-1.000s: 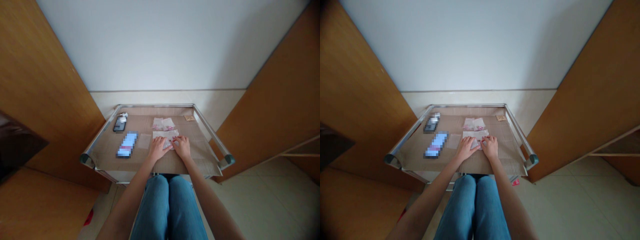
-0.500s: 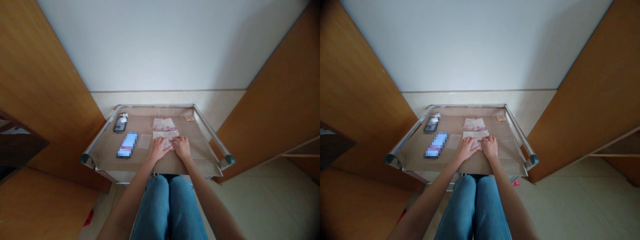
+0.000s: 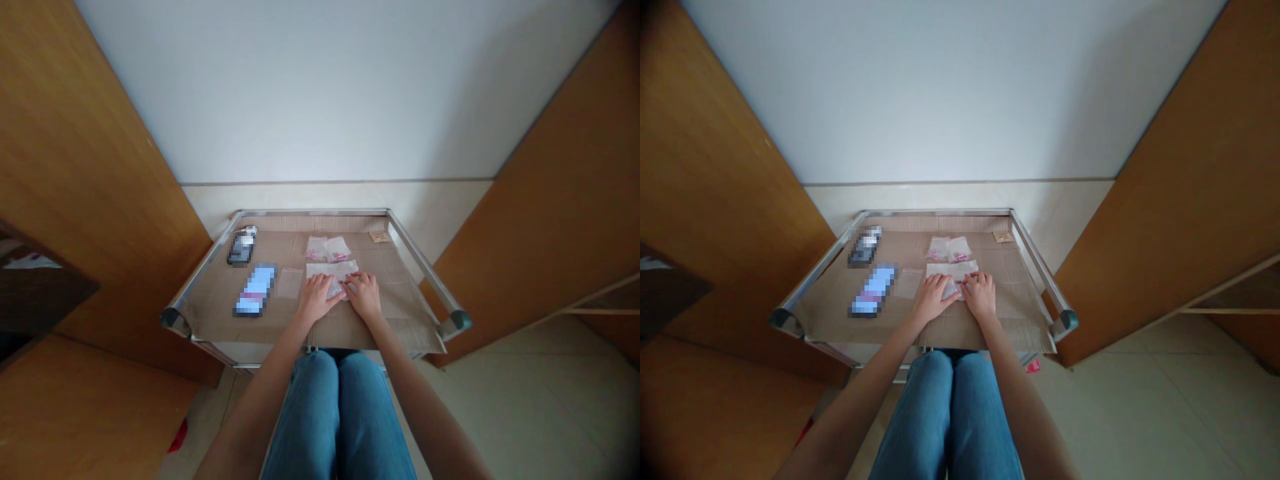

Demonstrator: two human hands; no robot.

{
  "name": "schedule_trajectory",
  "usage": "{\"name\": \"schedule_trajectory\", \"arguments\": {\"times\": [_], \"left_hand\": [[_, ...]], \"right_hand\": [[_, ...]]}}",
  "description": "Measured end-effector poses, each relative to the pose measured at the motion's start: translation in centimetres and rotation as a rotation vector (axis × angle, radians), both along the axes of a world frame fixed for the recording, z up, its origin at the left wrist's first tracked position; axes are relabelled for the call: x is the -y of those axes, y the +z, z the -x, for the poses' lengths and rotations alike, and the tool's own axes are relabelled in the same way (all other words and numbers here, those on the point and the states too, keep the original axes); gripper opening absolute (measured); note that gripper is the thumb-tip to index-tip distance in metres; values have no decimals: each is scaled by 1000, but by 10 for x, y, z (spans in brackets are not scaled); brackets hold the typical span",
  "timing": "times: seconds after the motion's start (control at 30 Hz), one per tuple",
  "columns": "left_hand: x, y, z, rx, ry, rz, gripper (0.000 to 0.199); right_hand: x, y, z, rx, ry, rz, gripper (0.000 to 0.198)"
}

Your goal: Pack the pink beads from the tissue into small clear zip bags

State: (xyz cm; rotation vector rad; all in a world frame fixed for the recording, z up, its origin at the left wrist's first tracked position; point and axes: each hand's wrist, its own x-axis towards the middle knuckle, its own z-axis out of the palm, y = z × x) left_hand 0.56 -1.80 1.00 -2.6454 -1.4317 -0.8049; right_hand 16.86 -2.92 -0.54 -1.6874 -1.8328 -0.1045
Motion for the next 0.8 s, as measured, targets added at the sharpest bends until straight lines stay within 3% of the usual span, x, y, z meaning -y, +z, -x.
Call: {"name": "schedule_trajectory", "arguments": {"times": [0.23, 0.37, 0.57, 0.8], "left_hand": [[0, 1, 0, 10, -13, 7, 41], [0, 0, 0, 8, -14, 1, 42], [-1, -3, 0, 12, -12, 4, 41], [-2, -2, 0, 4, -7, -9, 43]], "right_hand": [[-4, -2, -5, -122, 16, -29, 22], [-5, -1, -8, -236, 116, -6, 26], [-4, 1, -7, -240, 248, 26, 28], [-3, -1, -6, -104, 95, 21, 25]]}}
